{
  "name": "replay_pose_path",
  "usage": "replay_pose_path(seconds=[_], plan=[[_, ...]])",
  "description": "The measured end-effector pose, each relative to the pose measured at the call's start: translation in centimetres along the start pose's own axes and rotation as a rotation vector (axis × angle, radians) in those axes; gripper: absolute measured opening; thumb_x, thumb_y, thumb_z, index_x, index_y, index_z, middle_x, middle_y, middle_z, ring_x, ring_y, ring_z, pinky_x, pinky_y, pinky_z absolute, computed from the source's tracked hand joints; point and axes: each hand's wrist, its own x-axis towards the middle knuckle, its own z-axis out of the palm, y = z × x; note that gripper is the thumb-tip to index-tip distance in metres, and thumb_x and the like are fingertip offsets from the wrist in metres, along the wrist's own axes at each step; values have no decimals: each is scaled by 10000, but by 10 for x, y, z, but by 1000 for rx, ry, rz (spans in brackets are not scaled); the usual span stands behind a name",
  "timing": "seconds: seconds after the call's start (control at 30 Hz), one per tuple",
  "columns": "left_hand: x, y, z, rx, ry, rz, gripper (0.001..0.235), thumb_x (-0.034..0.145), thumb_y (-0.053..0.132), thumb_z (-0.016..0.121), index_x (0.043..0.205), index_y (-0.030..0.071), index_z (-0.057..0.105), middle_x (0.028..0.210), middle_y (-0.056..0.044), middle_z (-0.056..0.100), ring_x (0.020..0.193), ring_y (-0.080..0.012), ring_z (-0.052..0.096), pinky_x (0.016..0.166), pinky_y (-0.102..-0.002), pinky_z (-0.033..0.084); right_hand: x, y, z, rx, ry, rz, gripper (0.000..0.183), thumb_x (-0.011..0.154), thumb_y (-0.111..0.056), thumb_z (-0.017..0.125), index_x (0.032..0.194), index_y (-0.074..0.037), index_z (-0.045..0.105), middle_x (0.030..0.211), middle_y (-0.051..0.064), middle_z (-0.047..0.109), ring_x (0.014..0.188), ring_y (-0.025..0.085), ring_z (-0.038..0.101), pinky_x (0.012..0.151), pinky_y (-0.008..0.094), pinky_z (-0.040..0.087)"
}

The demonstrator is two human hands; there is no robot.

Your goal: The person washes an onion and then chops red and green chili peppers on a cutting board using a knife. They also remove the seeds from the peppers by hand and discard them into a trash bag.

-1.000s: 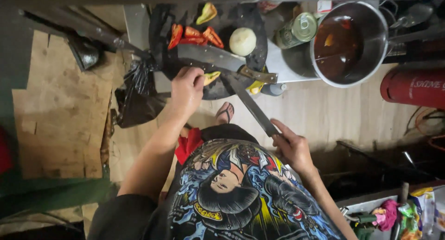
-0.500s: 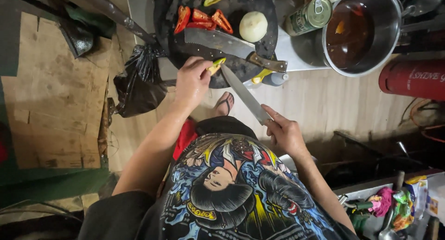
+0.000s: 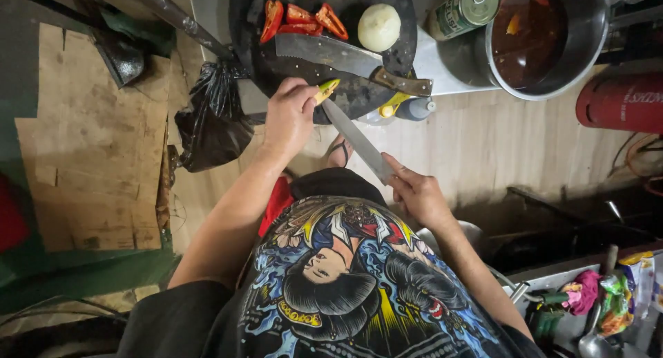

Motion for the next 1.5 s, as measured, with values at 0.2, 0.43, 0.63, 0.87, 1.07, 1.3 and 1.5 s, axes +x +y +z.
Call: replay_pose_path(seconds=[0.2,0.43,0.63,0.87,1.07,1.3,1.5], plan=[[-9,-15,6,35,4,-31,102,750,23,613,837,48,658,784,-90,551,727,-260,606,664,-286,520,2,1,9,106,-67,34,372,829,-112,492,1183,-223,523,513,103,577,403,194,557,393,292,473],[-10,-9,0,78,74,-211,87,695,74,664,763,123,685,670,-43,604,616,-208,627,567,-267,539,0,-4,14,82,-29,45,367,833,-116,501,1178,-240,524,511,104,580,403,197,567,384,290,479],[-10,-10,2,116,70,-290,71,667,129,674,732,155,685,653,-22,623,611,-189,629,578,-271,547,11,16,31,97,-60,-43,389,831,-161,526,1198,-288,495,510,87,587,470,191,572,461,328,466],[18,17,-14,289,-101,-319,111,644,205,614,728,140,647,656,-83,604,686,-263,615,638,-373,526,10,12,26,-104,49,-203,414,843,-176,530,1242,-269,470,526,129,599,501,269,597,511,378,455],[51,17,-32,221,-548,-400,250,815,58,483,1027,68,616,983,-137,617,836,-265,600,693,-382,486,6,6,13,-845,172,-374,559,834,-202,527,1333,-344,317,574,24,368,423,267,449,473,423,451],[20,-17,-36,356,-481,-163,149,726,74,563,837,110,656,764,-111,626,758,-306,612,667,-379,506,-9,-33,8,-653,209,-395,362,864,-247,474,1222,-293,502,556,103,593,495,278,602,496,392,501],[-5,-32,-29,243,-145,-170,135,736,144,585,841,164,666,754,-35,630,751,-209,613,677,-290,506,10,-9,26,-258,49,-267,406,830,-211,524,1215,-334,485,573,119,614,548,278,615,560,395,491]])
